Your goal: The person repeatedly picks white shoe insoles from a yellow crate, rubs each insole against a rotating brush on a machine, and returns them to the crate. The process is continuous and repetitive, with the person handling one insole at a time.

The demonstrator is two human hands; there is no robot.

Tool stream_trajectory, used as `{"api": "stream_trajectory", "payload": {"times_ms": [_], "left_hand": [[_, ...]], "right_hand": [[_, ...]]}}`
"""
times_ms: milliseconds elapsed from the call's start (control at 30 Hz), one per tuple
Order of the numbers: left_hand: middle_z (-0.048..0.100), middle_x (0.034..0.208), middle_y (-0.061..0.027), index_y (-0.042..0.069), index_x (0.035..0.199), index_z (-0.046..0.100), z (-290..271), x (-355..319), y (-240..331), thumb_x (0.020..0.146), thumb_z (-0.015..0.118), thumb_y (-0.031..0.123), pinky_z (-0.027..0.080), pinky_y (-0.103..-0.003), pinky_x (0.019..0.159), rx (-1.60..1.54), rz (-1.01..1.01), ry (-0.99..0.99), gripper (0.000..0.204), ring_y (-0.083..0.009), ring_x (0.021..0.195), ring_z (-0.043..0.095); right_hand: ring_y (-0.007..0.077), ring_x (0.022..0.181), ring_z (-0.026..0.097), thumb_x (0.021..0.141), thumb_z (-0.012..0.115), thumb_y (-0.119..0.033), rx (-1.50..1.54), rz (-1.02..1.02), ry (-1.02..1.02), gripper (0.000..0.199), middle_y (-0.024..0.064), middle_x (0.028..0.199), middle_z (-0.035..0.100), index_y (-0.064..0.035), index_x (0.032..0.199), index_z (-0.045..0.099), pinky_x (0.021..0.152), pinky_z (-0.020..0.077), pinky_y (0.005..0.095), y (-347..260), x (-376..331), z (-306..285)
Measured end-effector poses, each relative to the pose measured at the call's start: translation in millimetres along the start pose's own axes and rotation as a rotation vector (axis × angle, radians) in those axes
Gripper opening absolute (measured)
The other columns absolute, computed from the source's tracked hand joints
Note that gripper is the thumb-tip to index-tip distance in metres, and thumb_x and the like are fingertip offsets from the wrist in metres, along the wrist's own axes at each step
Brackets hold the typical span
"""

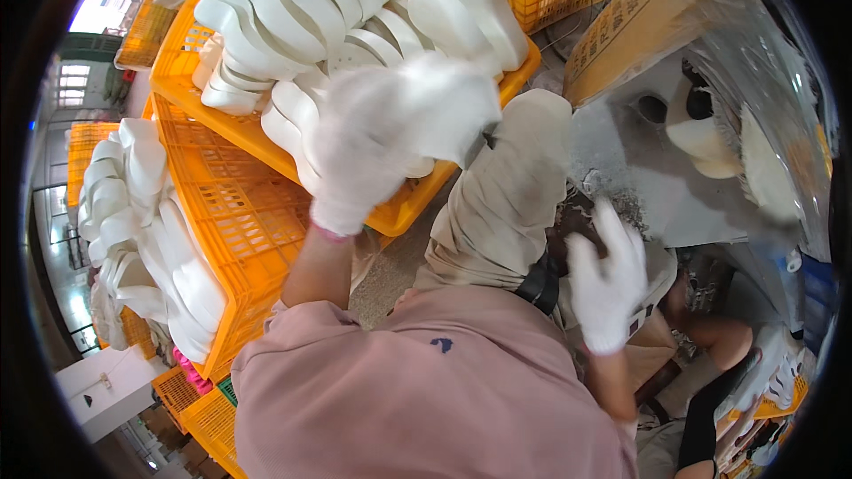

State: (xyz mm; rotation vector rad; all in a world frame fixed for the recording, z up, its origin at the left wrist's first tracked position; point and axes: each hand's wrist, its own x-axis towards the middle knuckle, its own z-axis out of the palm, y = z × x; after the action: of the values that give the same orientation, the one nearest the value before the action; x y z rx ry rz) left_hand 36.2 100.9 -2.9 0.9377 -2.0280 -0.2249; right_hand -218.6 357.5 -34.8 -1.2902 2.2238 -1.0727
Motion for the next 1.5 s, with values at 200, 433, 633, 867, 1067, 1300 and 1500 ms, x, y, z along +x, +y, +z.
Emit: {"api": "stream_trajectory", "payload": {"times_ms": [200, 433, 633, 867, 1067, 1300, 1500], "left_hand": [[0.075, 0.114, -0.0157, 0.002, 0.115, 0.075, 11, 2, 33, 0.094, 0.077, 0.008, 0.055, -0.039, 0.094, -0.451, -0.156, -0.068, 0.022, -0.0287, 0.106, 0.071], [0.069, 0.13, -0.02, -0.001, 0.136, 0.062, 31, -30, 32, 0.088, 0.083, 0.011, 0.054, -0.04, 0.102, -0.258, -0.052, 0.021, 0.053, -0.0319, 0.117, 0.069], [0.059, 0.143, -0.0255, -0.002, 0.137, 0.06, 20, 23, -19, 0.101, 0.066, 0.023, 0.048, -0.045, 0.108, -0.045, -0.547, 0.13, 0.044, -0.0402, 0.126, 0.062], [0.065, 0.14, -0.0209, -0.003, 0.137, 0.063, 23, 51, -28, 0.098, 0.075, 0.027, 0.051, -0.042, 0.106, 0.198, -0.127, 0.16, 0.051, -0.0363, 0.13, 0.062], [0.074, 0.122, -0.0146, -0.002, 0.126, 0.069, 106, -26, 108, 0.098, 0.077, 0.013, 0.054, -0.035, 0.1, -0.81, -0.287, -0.263, 0.033, -0.0242, 0.112, 0.07], [0.071, 0.127, -0.0114, -0.002, 0.137, 0.062, 290, -75, 257, 0.103, 0.07, 0.022, 0.055, -0.041, 0.104, -1.669, -1.403, -1.108, 0.042, -0.0255, 0.115, 0.069], [0.07, 0.131, -0.013, -0.002, 0.142, 0.059, 360, -32, 279, 0.108, 0.063, 0.028, 0.054, -0.038, 0.105, -1.929, -1.256, -1.101, 0.046, -0.0272, 0.119, 0.068]], "right_hand": [[0.0451, 0.137, 0.052, 0.073, 0.093, -0.022, 0.019, -0.697, -0.128, 0.095, 0.0262, 0.15, 0.05, -0.0031, 0.154, 0.047, 0.116, 0.0442, 0.0506, -79, 114, 81], [0.0427, 0.136, 0.055, 0.066, 0.1, -0.038, 0.432, -0.479, -0.052, 0.108, 0.0269, 0.145, 0.057, -0.0027, 0.153, 0.047, 0.114, 0.0459, 0.0469, -110, 154, 75], [0.0367, 0.083, 0.067, 0.072, 0.085, -0.011, 0.034, -0.848, -0.271, 0.025, 0.0111, 0.09, 0.068, -0.0067, 0.092, 0.07, 0.078, 0.0581, 0.0429, -119, 136, 50], [0.0201, 0.103, 0.072, 0.092, 0.076, -0.001, 0.275, -0.299, 0.054, 0.026, 0.0113, 0.116, 0.076, 0.0034, 0.116, 0.071, 0.092, 0.0567, 0.0348, -47, 17, -45], [0.0209, 0.113, 0.069, 0.103, 0.061, -0.011, 0.545, 0.558, 0.649, 0.04, 0.0115, 0.133, 0.069, 0.0066, 0.139, 0.061, 0.094, 0.0562, 0.0327, 21, -72, -106], [0.0283, 0.112, 0.071, 0.098, 0.068, -0.014, 0.038, 0.655, 0.434, 0.052, 0.0218, 0.127, 0.071, 0.0075, 0.144, 0.055, 0.098, 0.0543, 0.0371, 16, -90, -95], [0.044, 0.105, 0.071, 0.099, 0.064, -0.015, 0.255, 0.542, 0.663, 0.04, 0.0254, 0.117, 0.071, 0.0062, 0.133, 0.058, 0.091, 0.0565, 0.0467, 45, 2, -103]]}}
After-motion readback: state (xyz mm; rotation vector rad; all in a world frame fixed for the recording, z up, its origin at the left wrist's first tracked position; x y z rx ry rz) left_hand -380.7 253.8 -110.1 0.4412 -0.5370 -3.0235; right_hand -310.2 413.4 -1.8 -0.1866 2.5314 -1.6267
